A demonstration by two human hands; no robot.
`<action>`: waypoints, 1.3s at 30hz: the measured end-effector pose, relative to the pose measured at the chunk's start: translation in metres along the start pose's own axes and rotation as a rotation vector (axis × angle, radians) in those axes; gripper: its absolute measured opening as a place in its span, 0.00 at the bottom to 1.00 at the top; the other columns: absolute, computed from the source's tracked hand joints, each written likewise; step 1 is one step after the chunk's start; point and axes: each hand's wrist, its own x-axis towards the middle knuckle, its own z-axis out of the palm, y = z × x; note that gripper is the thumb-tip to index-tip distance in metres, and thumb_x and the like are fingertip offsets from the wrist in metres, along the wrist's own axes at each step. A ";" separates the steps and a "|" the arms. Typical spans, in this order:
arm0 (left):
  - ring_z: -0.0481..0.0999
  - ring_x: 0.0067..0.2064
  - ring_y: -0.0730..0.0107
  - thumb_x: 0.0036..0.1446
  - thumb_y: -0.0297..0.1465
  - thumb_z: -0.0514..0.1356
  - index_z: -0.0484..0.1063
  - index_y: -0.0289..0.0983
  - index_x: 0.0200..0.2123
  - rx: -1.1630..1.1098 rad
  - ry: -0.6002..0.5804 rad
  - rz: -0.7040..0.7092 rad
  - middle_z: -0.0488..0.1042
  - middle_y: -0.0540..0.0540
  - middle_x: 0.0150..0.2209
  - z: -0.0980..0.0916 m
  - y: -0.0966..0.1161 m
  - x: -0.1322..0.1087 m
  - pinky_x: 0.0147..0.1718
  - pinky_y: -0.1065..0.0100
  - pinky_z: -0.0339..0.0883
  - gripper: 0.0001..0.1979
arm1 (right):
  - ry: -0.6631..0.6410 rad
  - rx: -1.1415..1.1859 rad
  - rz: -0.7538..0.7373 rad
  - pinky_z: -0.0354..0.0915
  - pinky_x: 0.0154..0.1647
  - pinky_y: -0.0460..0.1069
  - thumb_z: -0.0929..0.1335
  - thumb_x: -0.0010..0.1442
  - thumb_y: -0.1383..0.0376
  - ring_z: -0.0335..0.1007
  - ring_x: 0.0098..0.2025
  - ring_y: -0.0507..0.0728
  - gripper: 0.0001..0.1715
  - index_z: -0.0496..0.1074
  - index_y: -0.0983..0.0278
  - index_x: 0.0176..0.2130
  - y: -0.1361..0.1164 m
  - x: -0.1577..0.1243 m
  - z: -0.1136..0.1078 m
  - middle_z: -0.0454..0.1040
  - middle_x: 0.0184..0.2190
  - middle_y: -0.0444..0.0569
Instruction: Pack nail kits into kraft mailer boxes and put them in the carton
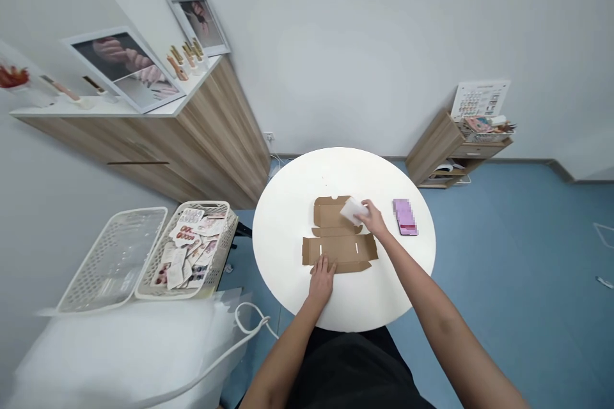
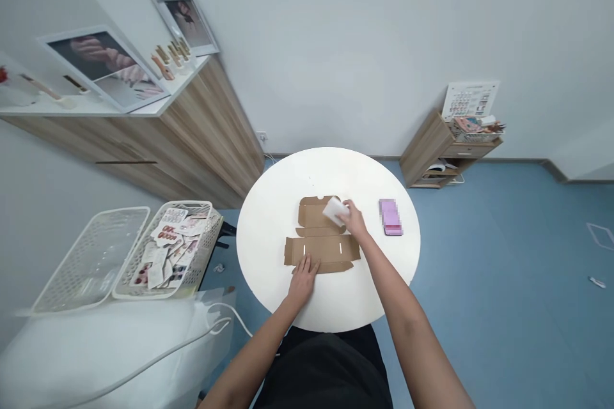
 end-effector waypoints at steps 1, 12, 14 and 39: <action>0.57 0.67 0.52 0.58 0.17 0.49 0.61 0.40 0.63 -0.001 -0.001 0.008 0.59 0.35 0.65 0.000 0.004 0.004 0.61 0.48 0.56 0.30 | -0.104 0.026 -0.013 0.67 0.40 0.51 0.69 0.52 0.55 0.71 0.38 0.57 0.23 0.66 0.59 0.47 0.002 -0.002 0.001 0.75 0.41 0.47; 0.64 0.63 0.56 0.61 0.20 0.48 0.71 0.36 0.49 -0.184 0.051 0.013 0.69 0.36 0.58 0.001 0.006 0.004 0.61 0.46 0.57 0.18 | -0.620 -0.214 0.073 0.64 0.54 0.53 0.71 0.55 0.63 0.69 0.54 0.60 0.28 0.70 0.55 0.55 0.051 -0.045 0.061 0.73 0.53 0.49; 0.64 0.63 0.57 0.61 0.21 0.49 0.71 0.37 0.47 -0.245 0.064 0.006 0.69 0.37 0.59 0.001 0.005 0.002 0.61 0.43 0.55 0.16 | -0.626 -0.258 0.029 0.63 0.55 0.55 0.71 0.56 0.63 0.67 0.55 0.61 0.27 0.70 0.54 0.56 0.052 -0.046 0.067 0.72 0.53 0.50; 0.48 0.69 0.52 0.51 0.26 0.58 0.55 0.37 0.61 -0.204 -0.187 0.110 0.52 0.33 0.68 -0.060 0.001 0.064 0.65 0.42 0.41 0.33 | -0.552 -0.498 -0.289 0.51 0.64 0.64 0.73 0.49 0.69 0.52 0.67 0.68 0.42 0.62 0.61 0.62 0.053 -0.086 0.055 0.58 0.65 0.58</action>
